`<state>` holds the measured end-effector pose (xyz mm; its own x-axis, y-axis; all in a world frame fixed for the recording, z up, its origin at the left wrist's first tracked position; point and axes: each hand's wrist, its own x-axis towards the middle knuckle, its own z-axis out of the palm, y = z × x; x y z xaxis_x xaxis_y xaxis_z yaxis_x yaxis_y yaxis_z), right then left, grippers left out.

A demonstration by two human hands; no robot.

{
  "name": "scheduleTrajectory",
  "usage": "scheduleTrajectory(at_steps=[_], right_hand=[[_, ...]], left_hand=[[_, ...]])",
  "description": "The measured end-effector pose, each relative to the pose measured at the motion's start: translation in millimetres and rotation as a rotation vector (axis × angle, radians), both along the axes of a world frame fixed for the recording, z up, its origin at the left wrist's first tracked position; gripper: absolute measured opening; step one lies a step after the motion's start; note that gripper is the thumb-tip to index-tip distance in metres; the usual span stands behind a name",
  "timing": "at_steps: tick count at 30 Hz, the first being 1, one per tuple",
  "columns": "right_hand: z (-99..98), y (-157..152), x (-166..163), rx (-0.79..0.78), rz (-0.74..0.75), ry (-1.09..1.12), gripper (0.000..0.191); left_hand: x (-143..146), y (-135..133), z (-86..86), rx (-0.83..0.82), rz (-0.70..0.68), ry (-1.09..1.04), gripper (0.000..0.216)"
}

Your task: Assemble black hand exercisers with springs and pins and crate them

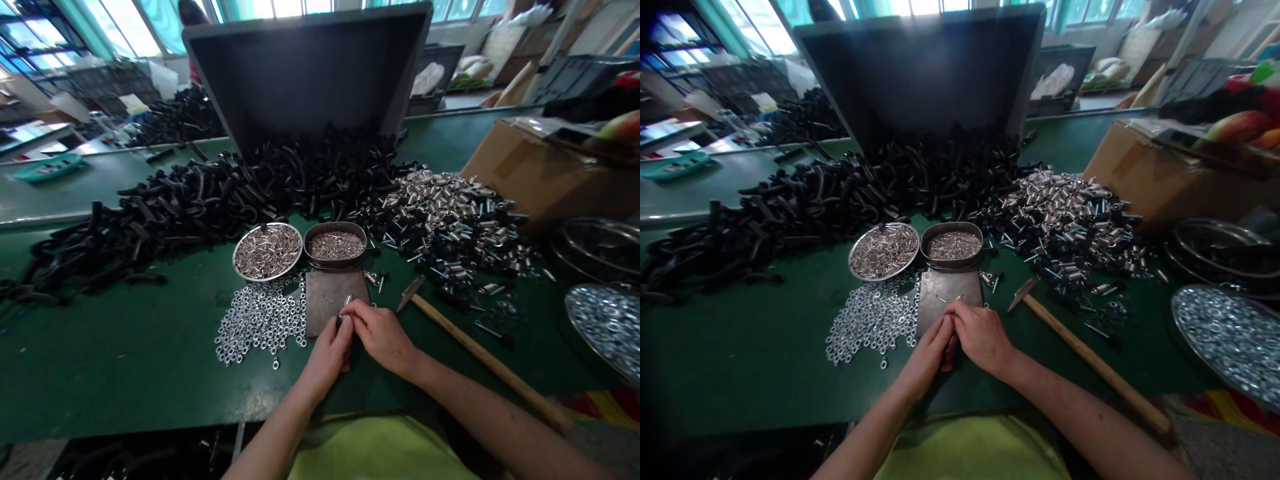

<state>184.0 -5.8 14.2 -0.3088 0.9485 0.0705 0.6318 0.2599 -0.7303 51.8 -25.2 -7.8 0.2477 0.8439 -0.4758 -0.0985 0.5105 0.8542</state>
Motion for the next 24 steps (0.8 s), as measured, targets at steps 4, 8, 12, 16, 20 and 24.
scheduleTrajectory(at_steps=[4,8,12,16,20,24], right_hand=[[1.4,23,14,-0.123,0.117,0.060,0.022],[-8.6,84,45,0.077,-0.225,-0.310,0.016],[-24.7,133,64,0.108,-0.362,-0.453,0.024],[-25.1,139,70,0.125,-0.412,-0.509,0.021],[-6.7,103,70,0.299,-0.381,-0.296,0.023],[16.9,45,51,0.260,-0.126,0.072,0.017]], left_hand=[[-6,-1,4.1,-0.020,-0.072,-0.011,0.049],[-9,-1,7.3,-0.109,-0.048,-0.173,0.046],[-10,4,3.8,-0.140,0.096,-0.290,0.058],[-17,16,0.2,-0.314,0.298,-0.420,0.055],[-26,26,-2.2,-0.335,0.401,-0.653,0.031],[-25,28,-3.1,-0.305,0.405,-0.711,0.025]])
